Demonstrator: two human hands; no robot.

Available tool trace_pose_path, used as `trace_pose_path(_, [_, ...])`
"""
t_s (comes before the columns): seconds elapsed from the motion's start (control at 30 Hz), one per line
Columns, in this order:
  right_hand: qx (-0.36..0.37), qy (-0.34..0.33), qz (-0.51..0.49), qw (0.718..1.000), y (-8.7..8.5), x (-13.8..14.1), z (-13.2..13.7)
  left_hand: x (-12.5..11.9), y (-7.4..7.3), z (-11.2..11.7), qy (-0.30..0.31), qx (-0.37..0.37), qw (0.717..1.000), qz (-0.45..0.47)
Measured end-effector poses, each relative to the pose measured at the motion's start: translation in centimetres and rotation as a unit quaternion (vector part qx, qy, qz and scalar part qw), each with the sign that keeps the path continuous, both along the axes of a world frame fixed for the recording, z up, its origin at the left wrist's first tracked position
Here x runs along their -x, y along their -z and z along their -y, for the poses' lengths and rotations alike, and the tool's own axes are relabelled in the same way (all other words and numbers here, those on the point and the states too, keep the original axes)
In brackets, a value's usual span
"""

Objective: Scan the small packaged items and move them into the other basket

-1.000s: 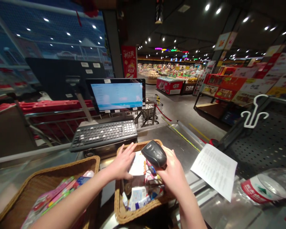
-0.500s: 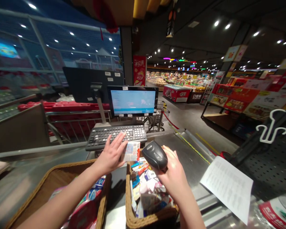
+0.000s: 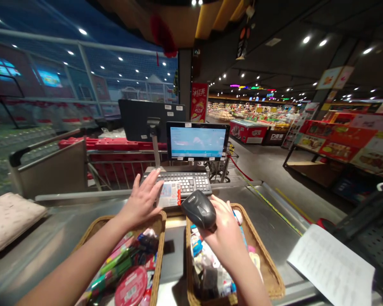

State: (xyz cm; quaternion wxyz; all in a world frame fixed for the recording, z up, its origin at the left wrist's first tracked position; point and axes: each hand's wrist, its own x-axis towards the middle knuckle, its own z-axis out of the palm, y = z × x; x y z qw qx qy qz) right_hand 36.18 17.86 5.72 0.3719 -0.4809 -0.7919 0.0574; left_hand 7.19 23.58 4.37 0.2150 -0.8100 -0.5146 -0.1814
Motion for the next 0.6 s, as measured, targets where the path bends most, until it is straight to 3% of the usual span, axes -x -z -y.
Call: trace_pose_path(0.6, [0.009,-0.038,0.015,0.999,-0.3,3.9,0.7,4.7,0.1,1.9,-0.036,0.007,0.999,0.014])
